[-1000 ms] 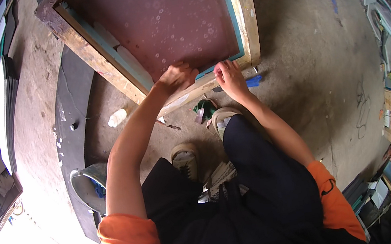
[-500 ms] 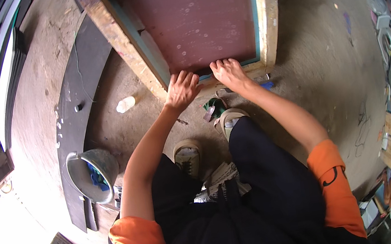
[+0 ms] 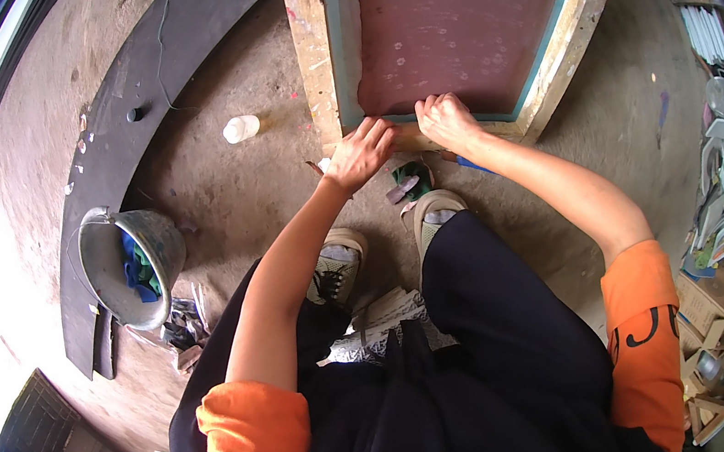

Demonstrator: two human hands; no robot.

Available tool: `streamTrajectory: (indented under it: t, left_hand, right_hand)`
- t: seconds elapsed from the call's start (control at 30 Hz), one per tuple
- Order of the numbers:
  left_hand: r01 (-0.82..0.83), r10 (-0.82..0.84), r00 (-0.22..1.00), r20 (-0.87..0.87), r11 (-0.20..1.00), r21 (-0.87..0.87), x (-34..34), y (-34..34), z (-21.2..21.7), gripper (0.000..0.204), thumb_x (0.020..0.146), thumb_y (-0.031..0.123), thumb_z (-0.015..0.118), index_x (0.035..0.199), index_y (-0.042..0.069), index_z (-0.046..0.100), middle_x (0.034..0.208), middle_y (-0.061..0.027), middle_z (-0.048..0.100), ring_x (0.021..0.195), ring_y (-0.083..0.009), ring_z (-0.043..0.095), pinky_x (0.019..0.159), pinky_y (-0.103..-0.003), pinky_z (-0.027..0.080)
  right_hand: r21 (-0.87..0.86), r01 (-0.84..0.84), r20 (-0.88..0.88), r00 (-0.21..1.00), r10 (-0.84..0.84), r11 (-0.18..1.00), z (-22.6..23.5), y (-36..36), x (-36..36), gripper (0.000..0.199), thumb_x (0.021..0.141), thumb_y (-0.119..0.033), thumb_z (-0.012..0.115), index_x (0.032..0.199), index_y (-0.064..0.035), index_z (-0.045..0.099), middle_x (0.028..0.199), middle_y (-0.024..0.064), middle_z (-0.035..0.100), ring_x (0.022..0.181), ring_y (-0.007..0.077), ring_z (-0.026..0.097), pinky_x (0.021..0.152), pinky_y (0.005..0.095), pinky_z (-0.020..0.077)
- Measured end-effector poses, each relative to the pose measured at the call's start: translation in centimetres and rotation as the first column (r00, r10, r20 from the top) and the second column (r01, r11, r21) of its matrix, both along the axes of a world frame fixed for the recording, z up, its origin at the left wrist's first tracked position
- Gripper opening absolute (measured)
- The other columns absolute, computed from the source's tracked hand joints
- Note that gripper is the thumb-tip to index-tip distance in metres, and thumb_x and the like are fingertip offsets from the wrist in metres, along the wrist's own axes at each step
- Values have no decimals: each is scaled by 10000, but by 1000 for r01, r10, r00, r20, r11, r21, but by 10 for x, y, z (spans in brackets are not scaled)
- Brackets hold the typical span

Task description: The person trims the edges of a wooden frame with a blue utility knife, then wipes the inner surface with a green cloth. The person works on a single frame placed on the floor.

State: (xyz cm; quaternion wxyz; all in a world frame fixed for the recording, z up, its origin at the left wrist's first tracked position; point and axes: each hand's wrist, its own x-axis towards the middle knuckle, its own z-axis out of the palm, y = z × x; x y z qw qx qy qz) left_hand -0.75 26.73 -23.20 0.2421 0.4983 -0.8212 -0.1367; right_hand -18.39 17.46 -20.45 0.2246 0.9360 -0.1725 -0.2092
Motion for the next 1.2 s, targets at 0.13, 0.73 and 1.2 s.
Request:
streamTrajectory:
  t: [0.13,0.73,1.2]
  left_hand:
    - [44,-44,999,-21,999,8,2,-1,-2,349,767,166,614,1082,64,502,1068,-57,513,946,-229,523,752,-319,505]
    - [21,-23,998,56,999,31,3,-2,-8,420,767,261,617,1148,107,525,1049,-7,511,995,-193,487,736,-294,532]
    - [-535,539,832,-132,842,69,-40,-22,7,224,663,209,706,855,171,594,842,5,535,851,-211,524,696,-364,433]
  right_hand:
    - [159,-93,87,993,80,983,6,-13,0,52,770,-127,524,746,-83,540,606,34,574,556,143,598,487,259,437]
    - [495,-333,442,892,97,802,-2,-51,-23,71,725,-126,559,696,-62,549,606,74,594,575,222,624,540,343,487]
    - [563,-208,338,941,7,799,11,-50,-17,129,781,-150,546,760,-38,604,659,98,626,618,249,640,559,355,509]
